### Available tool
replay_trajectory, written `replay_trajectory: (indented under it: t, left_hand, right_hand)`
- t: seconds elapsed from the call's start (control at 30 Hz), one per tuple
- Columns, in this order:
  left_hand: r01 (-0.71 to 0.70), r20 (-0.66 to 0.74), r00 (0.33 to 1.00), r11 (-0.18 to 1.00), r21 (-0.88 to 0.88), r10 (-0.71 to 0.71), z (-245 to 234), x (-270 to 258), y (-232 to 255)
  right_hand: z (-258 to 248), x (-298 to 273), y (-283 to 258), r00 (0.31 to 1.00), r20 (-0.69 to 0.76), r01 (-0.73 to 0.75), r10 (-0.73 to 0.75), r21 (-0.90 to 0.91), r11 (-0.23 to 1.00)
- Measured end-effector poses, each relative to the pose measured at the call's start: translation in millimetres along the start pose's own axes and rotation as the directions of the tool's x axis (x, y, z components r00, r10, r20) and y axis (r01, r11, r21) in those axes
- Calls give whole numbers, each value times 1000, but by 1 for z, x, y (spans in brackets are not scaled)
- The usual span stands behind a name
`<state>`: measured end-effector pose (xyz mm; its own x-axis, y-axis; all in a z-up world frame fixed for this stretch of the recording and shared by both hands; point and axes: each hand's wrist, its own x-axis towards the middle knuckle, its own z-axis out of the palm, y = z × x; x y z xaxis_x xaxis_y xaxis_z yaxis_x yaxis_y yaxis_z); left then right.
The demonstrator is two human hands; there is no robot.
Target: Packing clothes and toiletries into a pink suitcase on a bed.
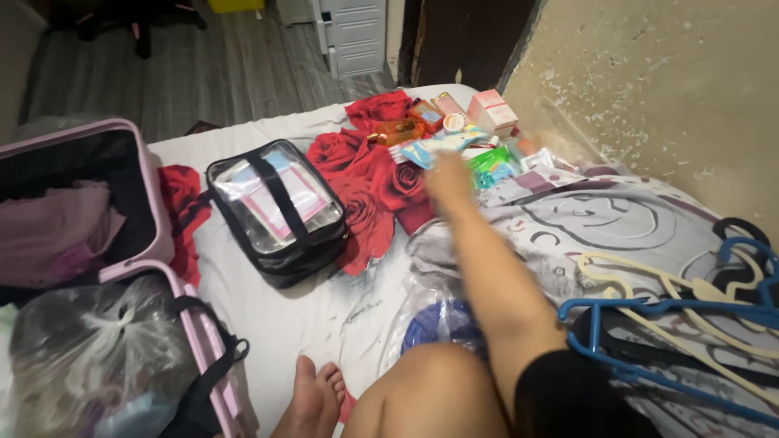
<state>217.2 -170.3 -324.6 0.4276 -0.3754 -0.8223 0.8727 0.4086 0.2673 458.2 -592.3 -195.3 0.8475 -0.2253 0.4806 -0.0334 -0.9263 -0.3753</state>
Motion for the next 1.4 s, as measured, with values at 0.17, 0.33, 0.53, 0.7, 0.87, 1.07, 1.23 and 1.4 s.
replay_trajectory:
  t: [0.17,0.33,0.53,0.7,0.87,1.07,1.23,1.4]
  left_hand:
    - [24,728,664,968,-249,171,-154,177,-57]
    - [52,78,996,997,-53,-48,-67,80,-23]
    - [45,51,998,997,-56,-43,-54,62,-18]
    - [56,85,995,996,-64,-51,-48,52,-16]
    - [52,79,996,997,-52,-47,-54,63,-17]
    - [81,68,995,996,-29,-79,-43,48,-11]
    - [60,19,998,997,-39,-59,-54,64,-18]
    - [56,24,998,998,-43,-55,-89,105,-33]
  right_hand:
    - [-125,-53,-15,858,-44,-513,512,-18,858]
    - [-93,-45,-27,796,233,-409,558,-472,781]
    - [-19,-68,30,906,105,-317,411,-478,820]
    - [-19,-113,-90,836,518,99,181,-467,879]
    - [-47,-139,-193,575,816,401,-61,-216,890]
    - [126,-11,82,557,252,809,-791,50,586]
    - [61,10,120,594,50,-730,803,451,513]
    - [85,21,156,18,99,-626,995,777,-66]
